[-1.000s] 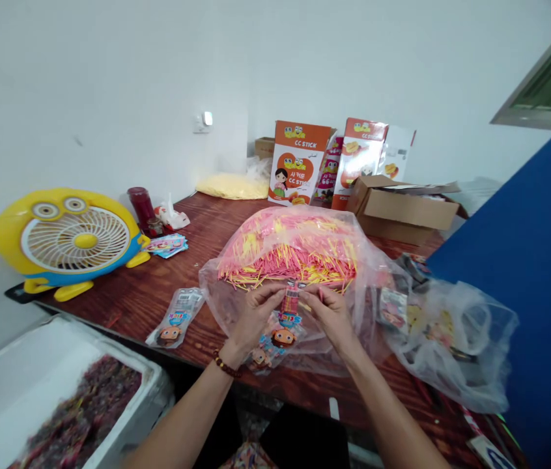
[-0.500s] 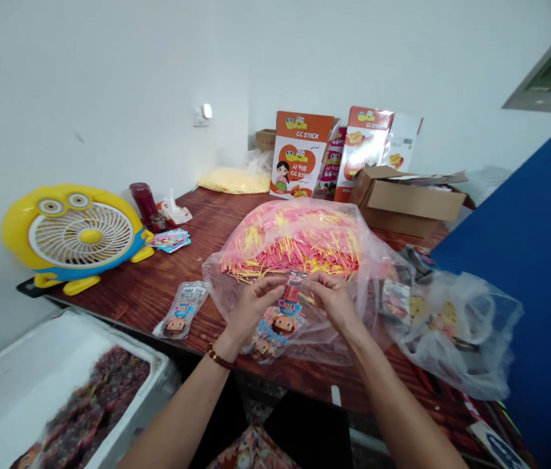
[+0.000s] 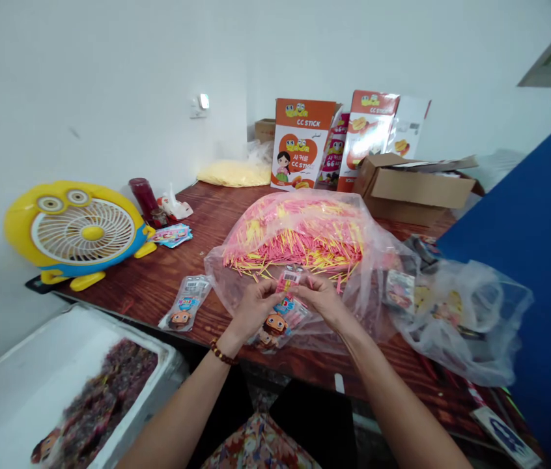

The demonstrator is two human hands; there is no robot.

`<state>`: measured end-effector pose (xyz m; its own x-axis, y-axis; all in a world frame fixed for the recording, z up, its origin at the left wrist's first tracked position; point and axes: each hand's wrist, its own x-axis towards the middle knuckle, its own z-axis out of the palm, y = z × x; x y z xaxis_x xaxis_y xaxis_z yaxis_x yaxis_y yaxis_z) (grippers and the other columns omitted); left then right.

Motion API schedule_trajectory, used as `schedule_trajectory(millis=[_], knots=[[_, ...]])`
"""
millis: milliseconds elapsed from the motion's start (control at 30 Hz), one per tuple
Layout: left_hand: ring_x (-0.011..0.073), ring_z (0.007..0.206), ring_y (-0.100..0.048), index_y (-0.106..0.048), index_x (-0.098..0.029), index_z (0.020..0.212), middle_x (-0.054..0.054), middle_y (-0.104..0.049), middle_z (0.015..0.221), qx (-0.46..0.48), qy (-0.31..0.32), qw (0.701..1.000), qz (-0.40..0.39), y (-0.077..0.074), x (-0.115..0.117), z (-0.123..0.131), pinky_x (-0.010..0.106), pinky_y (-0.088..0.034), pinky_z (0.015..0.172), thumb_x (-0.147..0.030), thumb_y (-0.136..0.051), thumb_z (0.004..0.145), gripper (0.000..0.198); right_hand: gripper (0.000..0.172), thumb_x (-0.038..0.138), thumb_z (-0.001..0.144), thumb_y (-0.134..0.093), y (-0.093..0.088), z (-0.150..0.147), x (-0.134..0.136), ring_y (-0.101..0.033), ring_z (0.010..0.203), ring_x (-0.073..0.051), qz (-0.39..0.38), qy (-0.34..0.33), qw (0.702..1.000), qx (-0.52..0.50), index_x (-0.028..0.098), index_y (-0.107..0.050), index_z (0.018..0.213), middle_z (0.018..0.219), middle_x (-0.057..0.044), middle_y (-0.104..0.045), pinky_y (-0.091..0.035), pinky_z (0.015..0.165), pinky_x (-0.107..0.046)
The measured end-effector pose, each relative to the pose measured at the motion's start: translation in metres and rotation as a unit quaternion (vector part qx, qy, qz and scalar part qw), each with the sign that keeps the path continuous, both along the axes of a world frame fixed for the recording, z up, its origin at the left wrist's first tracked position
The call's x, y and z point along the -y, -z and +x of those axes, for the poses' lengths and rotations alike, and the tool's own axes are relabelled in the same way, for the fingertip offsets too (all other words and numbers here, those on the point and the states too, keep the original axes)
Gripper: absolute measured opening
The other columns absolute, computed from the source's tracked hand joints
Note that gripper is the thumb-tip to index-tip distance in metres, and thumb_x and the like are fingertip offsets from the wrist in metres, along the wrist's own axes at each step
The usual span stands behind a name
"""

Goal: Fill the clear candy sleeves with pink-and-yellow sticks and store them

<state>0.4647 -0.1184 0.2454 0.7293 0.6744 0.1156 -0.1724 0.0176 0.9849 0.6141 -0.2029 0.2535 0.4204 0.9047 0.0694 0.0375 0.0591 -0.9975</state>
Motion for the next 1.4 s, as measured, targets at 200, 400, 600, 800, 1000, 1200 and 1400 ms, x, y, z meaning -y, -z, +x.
schedule_trajectory(millis=[200, 400, 600, 800, 1000, 1200, 1400], knots=[[0.0167, 0.080, -0.064, -0.072, -0.016, 0.090, 0.003, -0.071, 0.083, 0.040, 0.001, 0.999, -0.034, 0.008, 0.004, -0.001, 0.029, -0.049, 0.078, -0.032, -0.080, 0.070, 0.027, 0.035, 0.048, 0.068, -0.076, 0.010, -0.012, -0.003, -0.028, 0.050, -0.007, 0.013, 0.033, 0.999, -0.019, 0.019, -0.057, 0.061, 0.055, 0.006, -0.041, -0.023, 0.047, -0.023], [0.0213, 0.078, -0.062, -0.073, -0.015, 0.084, 0.005, -0.071, 0.080, 0.037, -0.003, 0.998, -0.048, 0.009, 0.001, -0.006, 0.033, -0.048, 0.076, -0.032, -0.083, 0.068, 0.025, 0.038, 0.050, 0.064, -0.078, -0.007, -0.012, 0.001, -0.028, 0.048, -0.007, 0.008, 0.020, 1.000, -0.005, 0.020, -0.055, 0.060, 0.051, 0.007, -0.036, -0.023, 0.046, -0.023], [0.0234, 0.082, -0.063, -0.073, -0.015, 0.084, 0.005, -0.070, 0.080, 0.031, 0.006, 0.999, -0.044, 0.005, -0.001, -0.010, 0.034, -0.048, 0.078, -0.032, -0.084, 0.066, 0.028, 0.025, 0.044, 0.075, -0.070, -0.043, 0.007, 0.003, -0.037, 0.052, -0.010, 0.060, 0.075, 0.991, 0.088, 0.020, -0.069, 0.081, 0.058, 0.004, -0.049, -0.029, 0.051, -0.024], [0.0235, 0.083, -0.063, -0.073, -0.015, 0.087, 0.007, -0.072, 0.085, 0.024, 0.013, 0.999, -0.019, 0.003, 0.001, -0.011, 0.034, -0.048, 0.080, -0.033, -0.081, 0.070, 0.026, 0.042, 0.049, 0.080, -0.064, -0.062, 0.022, -0.004, -0.032, 0.051, -0.008, -0.017, -0.046, 0.973, 0.226, 0.019, -0.048, 0.054, 0.052, 0.006, -0.037, -0.023, 0.049, -0.024], [0.0175, 0.077, -0.062, -0.072, -0.016, 0.084, 0.004, -0.071, 0.083, 0.002, 0.019, 1.000, 0.017, 0.011, 0.001, -0.011, 0.028, -0.047, 0.076, -0.030, -0.078, 0.072, 0.019, 0.046, 0.047, 0.075, -0.065, -0.081, 0.039, -0.012, -0.024, 0.045, -0.006, -0.143, -0.138, 0.921, 0.336, 0.020, -0.042, 0.047, 0.048, 0.007, -0.029, -0.016, 0.045, -0.025], [0.0151, 0.075, -0.061, -0.072, -0.015, 0.086, 0.002, -0.070, 0.080, -0.012, 0.012, 0.999, 0.040, 0.013, -0.001, -0.009, 0.024, -0.045, 0.072, -0.030, -0.075, 0.074, 0.019, 0.040, 0.039, 0.067, -0.073, -0.091, 0.040, -0.020, -0.026, 0.041, -0.006, -0.173, -0.170, 0.900, 0.363, 0.019, -0.050, 0.042, 0.041, 0.007, -0.032, -0.015, 0.044, -0.025], [0.0156, 0.080, -0.063, -0.072, -0.016, 0.089, 0.002, -0.071, 0.086, -0.004, 0.017, 0.998, 0.059, 0.013, -0.002, -0.009, 0.025, -0.046, 0.077, -0.029, -0.073, 0.077, 0.018, 0.048, 0.046, 0.069, -0.073, -0.086, 0.041, -0.018, -0.023, 0.040, -0.006, -0.174, -0.143, 0.924, 0.308, 0.019, -0.046, 0.040, 0.039, 0.007, -0.030, -0.015, 0.044, -0.026]])
